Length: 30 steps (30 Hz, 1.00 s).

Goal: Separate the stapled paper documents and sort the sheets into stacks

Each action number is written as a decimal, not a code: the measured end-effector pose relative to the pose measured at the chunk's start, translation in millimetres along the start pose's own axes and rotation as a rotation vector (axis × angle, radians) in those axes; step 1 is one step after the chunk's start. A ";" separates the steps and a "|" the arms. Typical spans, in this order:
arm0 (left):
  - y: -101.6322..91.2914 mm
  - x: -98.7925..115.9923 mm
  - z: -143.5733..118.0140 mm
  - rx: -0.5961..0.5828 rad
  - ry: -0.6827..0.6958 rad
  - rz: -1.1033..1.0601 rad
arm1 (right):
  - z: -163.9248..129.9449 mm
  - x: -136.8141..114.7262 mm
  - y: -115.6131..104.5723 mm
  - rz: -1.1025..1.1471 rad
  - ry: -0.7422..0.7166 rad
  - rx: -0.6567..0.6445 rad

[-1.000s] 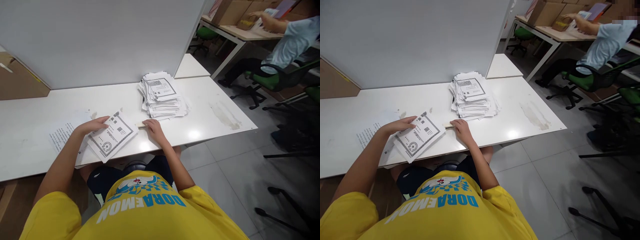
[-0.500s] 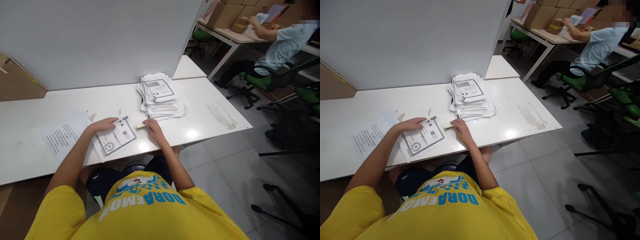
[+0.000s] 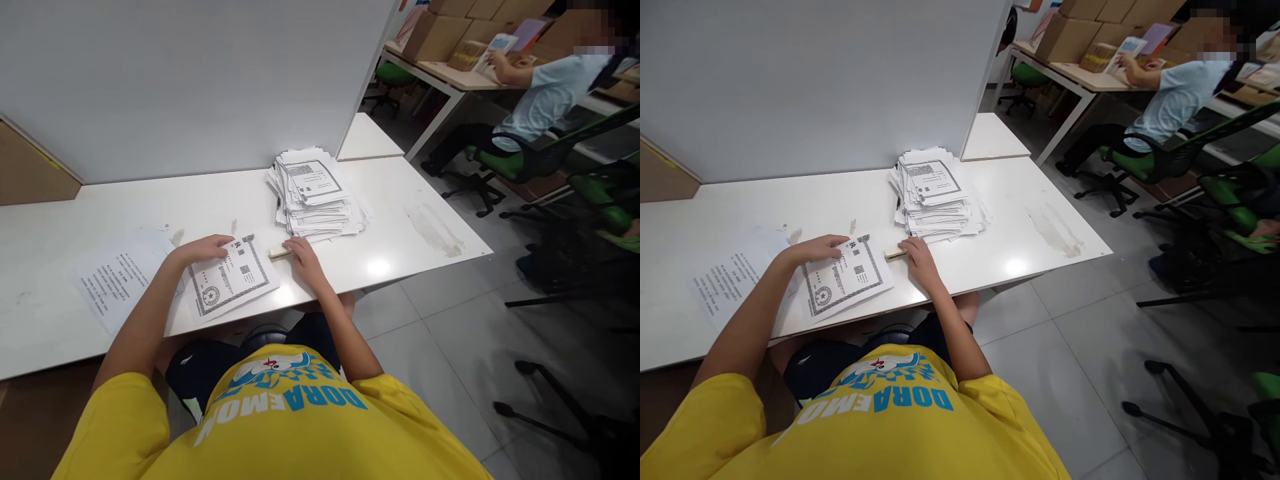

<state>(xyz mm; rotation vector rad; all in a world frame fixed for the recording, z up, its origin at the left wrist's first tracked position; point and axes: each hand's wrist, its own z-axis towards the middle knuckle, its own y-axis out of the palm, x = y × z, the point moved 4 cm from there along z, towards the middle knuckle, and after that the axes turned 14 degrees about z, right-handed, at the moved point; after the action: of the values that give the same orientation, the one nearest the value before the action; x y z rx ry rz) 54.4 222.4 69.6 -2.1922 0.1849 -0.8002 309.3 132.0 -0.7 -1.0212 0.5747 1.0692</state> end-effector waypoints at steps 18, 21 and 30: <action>3.7 -4.5 20.7 -0.019 -0.021 0.152 | -1.6 2.4 0.3 -0.008 -0.125 0.058; 5.0 -1.8 19.1 -0.049 -0.015 0.042 | -1.6 2.2 0.4 -0.019 -0.126 0.053; 6.0 0.9 26.9 -0.040 -0.011 0.090 | -1.2 -9.6 -1.1 -0.133 -0.224 0.062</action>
<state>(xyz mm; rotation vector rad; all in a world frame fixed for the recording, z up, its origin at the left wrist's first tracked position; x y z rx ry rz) 71.9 234.8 52.4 -2.2084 0.2936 -0.7399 306.5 126.5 6.9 -0.8598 0.3516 1.0250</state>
